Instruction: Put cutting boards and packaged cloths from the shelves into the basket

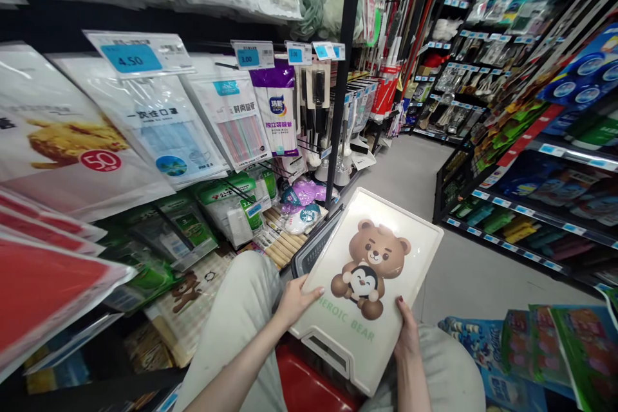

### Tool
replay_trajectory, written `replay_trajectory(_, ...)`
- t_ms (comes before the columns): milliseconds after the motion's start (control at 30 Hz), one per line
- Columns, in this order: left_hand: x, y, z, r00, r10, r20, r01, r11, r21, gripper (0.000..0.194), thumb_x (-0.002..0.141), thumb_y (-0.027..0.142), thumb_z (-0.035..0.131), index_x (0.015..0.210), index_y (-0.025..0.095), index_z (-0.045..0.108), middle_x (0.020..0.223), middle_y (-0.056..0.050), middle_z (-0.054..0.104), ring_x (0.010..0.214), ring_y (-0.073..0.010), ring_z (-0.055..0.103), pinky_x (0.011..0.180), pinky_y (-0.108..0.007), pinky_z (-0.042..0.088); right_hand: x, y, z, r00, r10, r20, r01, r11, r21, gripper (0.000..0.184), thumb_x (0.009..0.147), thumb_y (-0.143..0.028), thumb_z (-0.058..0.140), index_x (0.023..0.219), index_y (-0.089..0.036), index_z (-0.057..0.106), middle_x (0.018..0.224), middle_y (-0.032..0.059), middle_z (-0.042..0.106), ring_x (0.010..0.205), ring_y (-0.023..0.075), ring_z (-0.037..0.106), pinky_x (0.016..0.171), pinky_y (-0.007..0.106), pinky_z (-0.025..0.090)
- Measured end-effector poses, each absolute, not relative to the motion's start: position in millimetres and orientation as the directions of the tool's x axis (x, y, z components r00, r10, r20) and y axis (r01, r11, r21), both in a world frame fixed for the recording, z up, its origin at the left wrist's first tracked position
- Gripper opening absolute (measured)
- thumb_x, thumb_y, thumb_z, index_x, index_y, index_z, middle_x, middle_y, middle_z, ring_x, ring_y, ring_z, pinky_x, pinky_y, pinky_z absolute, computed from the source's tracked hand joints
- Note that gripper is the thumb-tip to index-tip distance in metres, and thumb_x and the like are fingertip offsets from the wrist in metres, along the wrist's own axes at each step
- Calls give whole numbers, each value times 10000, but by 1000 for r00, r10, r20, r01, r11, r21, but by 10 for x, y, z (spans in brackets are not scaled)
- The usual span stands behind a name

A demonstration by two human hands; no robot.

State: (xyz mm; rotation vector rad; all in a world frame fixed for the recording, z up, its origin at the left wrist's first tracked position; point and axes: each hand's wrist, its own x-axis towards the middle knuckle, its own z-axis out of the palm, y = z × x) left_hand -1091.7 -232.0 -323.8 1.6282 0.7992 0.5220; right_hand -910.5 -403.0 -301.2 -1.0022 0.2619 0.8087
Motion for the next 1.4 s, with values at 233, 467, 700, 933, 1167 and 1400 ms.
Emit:
replay_trajectory(233,-10920,-2307,-3254,670,737,-90,232,-93,968,399,704,469,601,869,107,629,788,-66,665,704,-189,573,608,-238,445,-9131,-4026,-3024,761,459,-458,-603,241,-760,478,508,-317,785,925,-176,598,779,25,700,637,220,643,660,361,546)
replay_trajectory(467,-10910,-2303,-3257,660,745,-95,232,-82,969,381,694,450,612,864,111,640,775,-54,668,699,-187,572,602,-232,440,-9130,-4029,-2980,750,510,-422,-579,197,-791,446,566,-296,762,959,-145,615,775,56,697,725,244,649,628,319,547)
replay_trajectory(700,-10904,-2311,-3228,653,749,-111,248,-73,966,378,693,447,609,858,108,644,765,-54,667,694,-190,573,593,-233,436,-9123,-4020,-3006,750,510,-420,-572,182,-800,418,579,-301,751,947,-144,632,783,60,698,760,263,647,627,322,548)
replay_trajectory(933,-10899,-2312,-3236,651,751,-109,249,-76,966,378,690,440,610,857,102,644,766,-58,669,694,-193,575,589,-233,438,-9126,-4015,-2979,756,507,-414,-566,188,-803,429,570,-302,753,949,-138,636,806,71,698,771,265,646,656,333,547)
replay_trajectory(1167,-10901,-2317,-3205,652,751,-108,248,-77,966,393,686,458,610,866,111,646,767,-51,672,704,-199,585,591,-234,443,-9135,-4017,-2959,755,505,-418,-562,170,-810,446,556,-322,756,950,-146,643,831,74,698,776,272,645,666,349,542)
replay_trajectory(1400,-10899,-2322,-3174,648,753,-112,245,-66,967,383,685,442,612,864,106,648,784,-60,676,709,-199,585,604,-241,447,-9129,-4015,-2974,751,511,-418,-568,178,-804,413,572,-314,751,937,-152,646,806,61,699,781,265,644,690,349,535)
